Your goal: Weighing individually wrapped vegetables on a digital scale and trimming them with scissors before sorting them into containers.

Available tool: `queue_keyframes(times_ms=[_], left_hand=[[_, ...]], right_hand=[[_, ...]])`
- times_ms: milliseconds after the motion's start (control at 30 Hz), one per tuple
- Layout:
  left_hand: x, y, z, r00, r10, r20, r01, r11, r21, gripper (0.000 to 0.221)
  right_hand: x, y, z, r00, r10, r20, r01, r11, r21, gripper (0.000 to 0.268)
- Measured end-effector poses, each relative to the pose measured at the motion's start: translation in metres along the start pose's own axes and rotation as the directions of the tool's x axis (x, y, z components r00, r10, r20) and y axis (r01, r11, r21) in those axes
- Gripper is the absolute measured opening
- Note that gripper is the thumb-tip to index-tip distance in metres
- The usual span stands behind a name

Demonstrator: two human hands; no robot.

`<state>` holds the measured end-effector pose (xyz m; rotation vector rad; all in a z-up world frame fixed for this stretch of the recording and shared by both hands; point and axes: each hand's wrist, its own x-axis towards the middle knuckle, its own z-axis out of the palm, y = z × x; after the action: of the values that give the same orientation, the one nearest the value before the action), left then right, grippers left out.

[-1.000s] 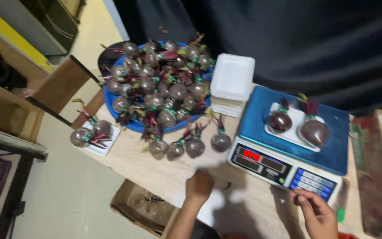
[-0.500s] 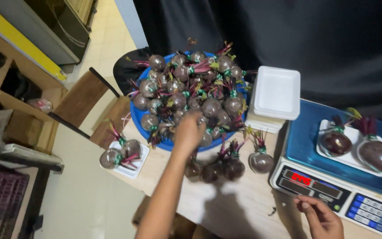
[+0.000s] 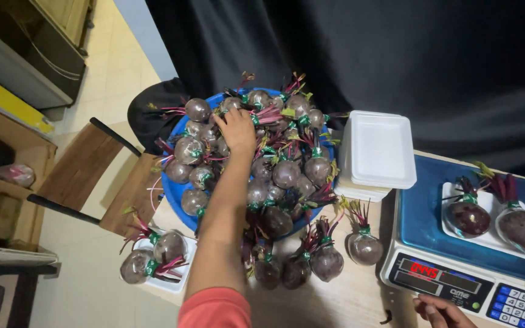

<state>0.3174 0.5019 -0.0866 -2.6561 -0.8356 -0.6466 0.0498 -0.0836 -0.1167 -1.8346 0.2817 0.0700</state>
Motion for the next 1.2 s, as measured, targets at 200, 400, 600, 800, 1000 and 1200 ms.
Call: queue_keyframes(times_ms=[200, 400, 600, 800, 1000, 1200], left_hand=[[-0.047, -0.038, -0.179, 0.982, 0.065, 0.178, 0.024, 0.889, -0.457, 0.072], [-0.204, -0.116, -0.280, 0.864, -0.052, 0.501, 0.495, 0.270, -0.826, 0.047], [-0.374, -0.135, -0.210, 0.438, -0.307, 0.845, 0.895, 0.235, -0.378, 0.056], [-0.422, -0.118, -0.164, 0.579, -0.300, 0.758, 0.809, 0.330, -0.487, 0.053], [-0.374, -0.121, -0.196, 0.372, -0.141, 0.917, 0.787, 0.572, -0.232, 0.084], [-0.280, -0.085, -0.224, 0.942, -0.089, 0.323, 0.315, 0.564, -0.763, 0.042]], right_hand=[[-0.019, -0.057, 0.040, 0.994, -0.105, 0.039, 0.103, 0.993, 0.052, 0.020], [0.002, -0.063, 0.066, 0.849, -0.332, 0.410, 0.354, 0.935, 0.024, 0.023], [-0.005, -0.078, 0.103, 0.705, -0.373, 0.603, 0.471, 0.882, -0.005, 0.026], [-0.020, -0.080, 0.119, 0.641, -0.378, 0.668, 0.493, 0.870, 0.019, 0.026], [-0.019, -0.077, 0.102, 0.640, -0.427, 0.639, 0.550, 0.835, 0.007, 0.022], [-0.010, -0.048, 0.078, 0.763, -0.324, 0.560, 0.380, 0.925, 0.017, 0.024]])
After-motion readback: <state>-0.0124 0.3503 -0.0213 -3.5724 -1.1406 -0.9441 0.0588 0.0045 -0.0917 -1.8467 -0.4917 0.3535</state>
